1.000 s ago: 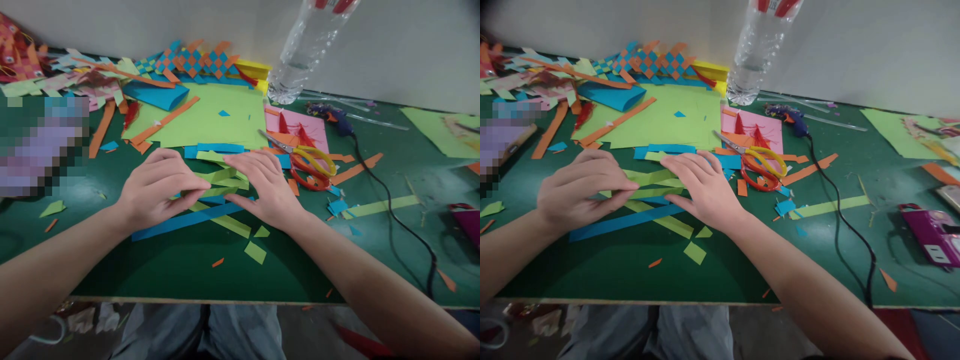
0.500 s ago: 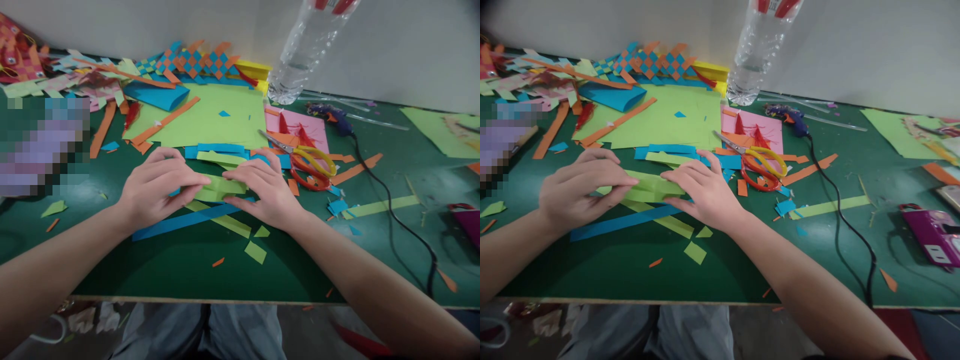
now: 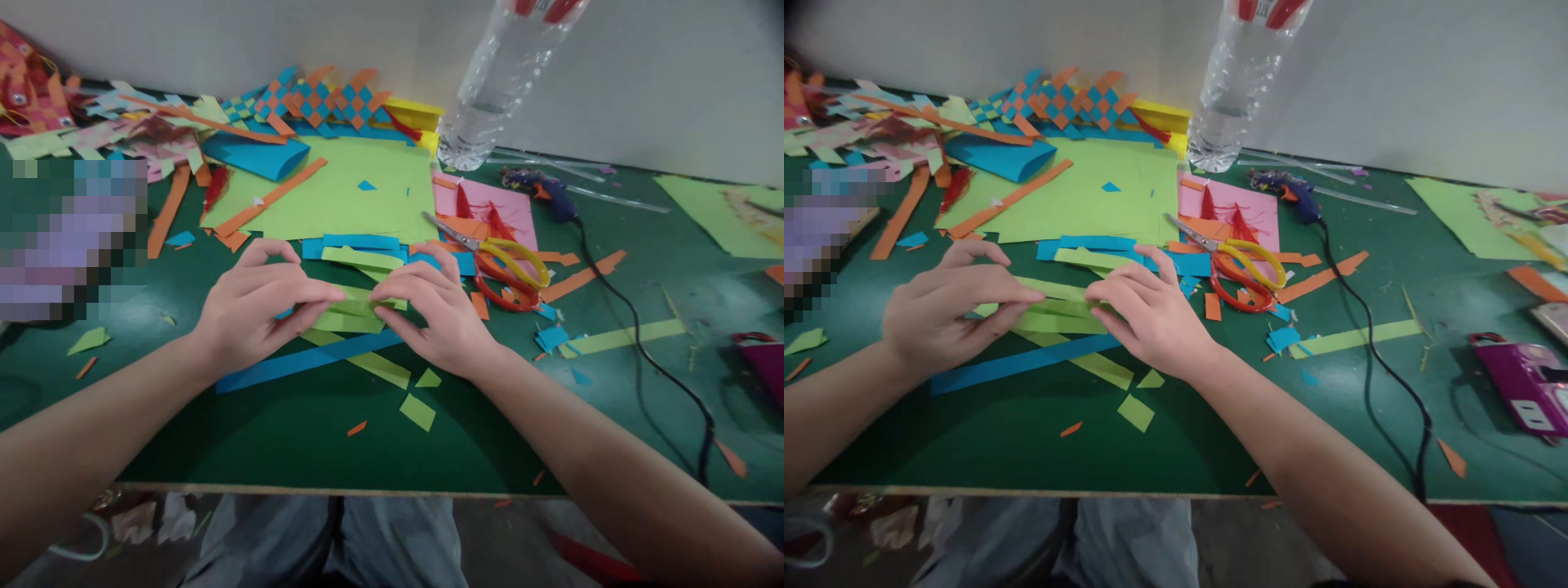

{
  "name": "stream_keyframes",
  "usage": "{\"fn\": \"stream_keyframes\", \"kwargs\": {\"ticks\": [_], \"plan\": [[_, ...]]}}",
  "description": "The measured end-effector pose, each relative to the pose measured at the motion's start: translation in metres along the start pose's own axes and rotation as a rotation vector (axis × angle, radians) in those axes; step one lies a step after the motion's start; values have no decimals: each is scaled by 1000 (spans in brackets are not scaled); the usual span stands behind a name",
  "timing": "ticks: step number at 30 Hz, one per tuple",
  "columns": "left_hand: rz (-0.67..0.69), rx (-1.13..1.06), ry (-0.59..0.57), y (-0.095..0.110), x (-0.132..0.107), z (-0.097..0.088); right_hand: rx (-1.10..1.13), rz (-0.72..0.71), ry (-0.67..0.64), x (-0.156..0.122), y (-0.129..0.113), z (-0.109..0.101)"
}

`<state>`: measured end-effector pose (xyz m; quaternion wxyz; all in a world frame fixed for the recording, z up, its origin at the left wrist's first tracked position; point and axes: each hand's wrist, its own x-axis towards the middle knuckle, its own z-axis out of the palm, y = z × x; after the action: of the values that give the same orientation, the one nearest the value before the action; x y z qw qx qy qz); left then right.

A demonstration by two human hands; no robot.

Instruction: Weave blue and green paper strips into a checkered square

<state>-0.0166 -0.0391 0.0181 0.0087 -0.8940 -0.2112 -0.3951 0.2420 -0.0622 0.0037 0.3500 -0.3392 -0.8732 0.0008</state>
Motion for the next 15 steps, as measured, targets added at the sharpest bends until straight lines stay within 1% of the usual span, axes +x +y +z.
{"fn": "stream_keyframes", "kwargs": {"ticks": [5,12,15], "plan": [[-62,33,-5,0,-1,1,-11,-4,-42,0,1,-2],[-16,6,54,3,-1,0,30,-53,-28,-1,2,-2],[-14,19,60,3,0,0,58,-59,-64,-1,2,-2]]}}
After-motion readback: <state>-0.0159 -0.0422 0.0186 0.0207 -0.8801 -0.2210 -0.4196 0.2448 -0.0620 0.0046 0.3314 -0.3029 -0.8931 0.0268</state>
